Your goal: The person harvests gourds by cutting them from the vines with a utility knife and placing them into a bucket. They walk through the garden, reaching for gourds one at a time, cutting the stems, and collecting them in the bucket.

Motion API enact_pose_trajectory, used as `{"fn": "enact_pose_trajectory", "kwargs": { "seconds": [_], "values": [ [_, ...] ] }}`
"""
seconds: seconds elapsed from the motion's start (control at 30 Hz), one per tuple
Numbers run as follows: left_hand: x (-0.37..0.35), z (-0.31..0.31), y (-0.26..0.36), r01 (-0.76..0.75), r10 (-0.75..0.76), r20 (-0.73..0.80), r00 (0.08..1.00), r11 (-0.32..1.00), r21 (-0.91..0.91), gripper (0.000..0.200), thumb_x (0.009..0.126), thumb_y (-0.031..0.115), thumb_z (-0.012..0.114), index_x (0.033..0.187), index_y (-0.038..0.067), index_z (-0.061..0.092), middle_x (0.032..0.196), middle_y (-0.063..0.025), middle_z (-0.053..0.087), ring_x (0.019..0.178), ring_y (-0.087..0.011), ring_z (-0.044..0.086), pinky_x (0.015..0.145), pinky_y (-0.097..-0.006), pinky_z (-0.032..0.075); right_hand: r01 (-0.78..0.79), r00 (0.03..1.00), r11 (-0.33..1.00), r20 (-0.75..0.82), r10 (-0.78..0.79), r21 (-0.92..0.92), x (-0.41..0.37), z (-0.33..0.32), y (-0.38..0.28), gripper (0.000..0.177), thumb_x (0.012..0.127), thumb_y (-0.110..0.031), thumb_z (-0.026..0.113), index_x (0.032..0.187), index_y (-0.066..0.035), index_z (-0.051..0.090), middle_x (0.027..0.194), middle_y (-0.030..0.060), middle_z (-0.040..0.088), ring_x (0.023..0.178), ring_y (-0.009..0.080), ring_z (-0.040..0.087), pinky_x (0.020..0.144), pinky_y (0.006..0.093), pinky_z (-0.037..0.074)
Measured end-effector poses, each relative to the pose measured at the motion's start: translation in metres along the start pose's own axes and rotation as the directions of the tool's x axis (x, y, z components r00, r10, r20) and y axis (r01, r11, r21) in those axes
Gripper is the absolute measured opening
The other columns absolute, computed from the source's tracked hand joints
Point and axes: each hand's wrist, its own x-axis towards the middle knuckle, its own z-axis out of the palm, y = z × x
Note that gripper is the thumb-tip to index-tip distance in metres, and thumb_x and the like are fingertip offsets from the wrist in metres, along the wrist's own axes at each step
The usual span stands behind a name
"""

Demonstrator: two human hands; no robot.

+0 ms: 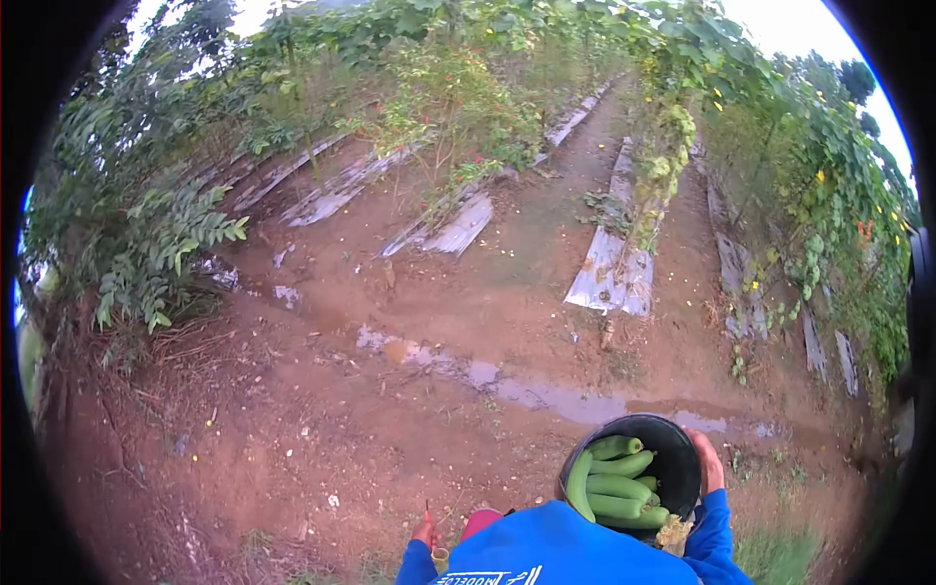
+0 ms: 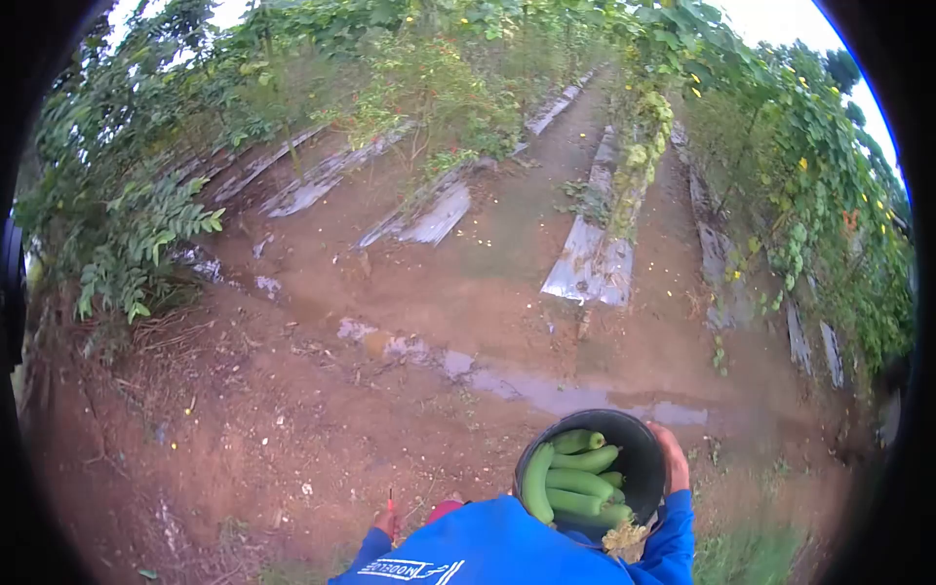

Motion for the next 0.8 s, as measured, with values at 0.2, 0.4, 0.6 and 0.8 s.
{"fn": "enact_pose_trajectory", "kwargs": {
  "seconds": [0.2,0.4,0.6,0.8],
  "values": [
    [-0.009,-0.087,-0.010,-0.061,0.003,-0.215,0.977,0.963,-0.263,0.021,0.085,0.031,0.054,0.072,0.017,0.045,0.055,-0.0016,0.044,0.042,-0.0166,0.041,0.037,-0.0328,0.031,0.114,0.969,0.968,0.240,-0.059,-0.222,0.075,0.121,0.002,0.042,0.100,-0.028,0.046,0.128,0.002,0.057,0.130,0.0114,0.059,0.120,0.0203,0.055,0.105,0.0327,0.040],
    [-0.009,-0.141,0.035,-0.093,-0.022,-0.235,0.972,0.878,-0.469,0.026,0.087,0.035,0.054,0.072,0.018,0.041,0.055,-0.0004,0.042,0.041,-0.0152,0.039,0.036,-0.0307,0.031,0.367,0.854,0.812,0.511,-0.101,-0.454,0.149,0.242,0.011,0.043,0.100,-0.028,0.048,0.127,0.002,0.058,0.129,0.0120,0.060,0.120,0.0208,0.055,0.105,0.0332,0.040],
    [-0.003,-0.188,0.101,-0.158,0.017,-0.240,0.971,0.797,-0.583,0.021,0.086,0.032,0.054,0.075,0.016,0.046,0.057,0.0004,0.046,0.041,-0.0115,0.039,0.035,-0.0280,0.029,0.393,0.723,0.772,0.687,0.076,-0.500,0.221,0.362,0.053,0.043,0.101,-0.028,0.045,0.129,0.003,0.057,0.134,0.0124,0.056,0.127,0.0210,0.049,0.109,0.0322,0.035],
    [-0.006,-0.267,0.157,-0.331,0.073,-0.407,0.911,0.718,-0.612,0.021,0.086,0.035,0.056,0.079,0.017,0.049,0.057,-0.0008,0.048,0.040,-0.0120,0.040,0.035,-0.0283,0.028,0.708,0.507,0.581,0.862,-0.023,-0.401,0.276,0.511,0.119,0.037,0.094,-0.014,0.049,0.128,-0.002,0.058,0.127,0.0158,0.059,0.122,0.0275,0.055,0.105,0.0340,0.041]
  ]
}}
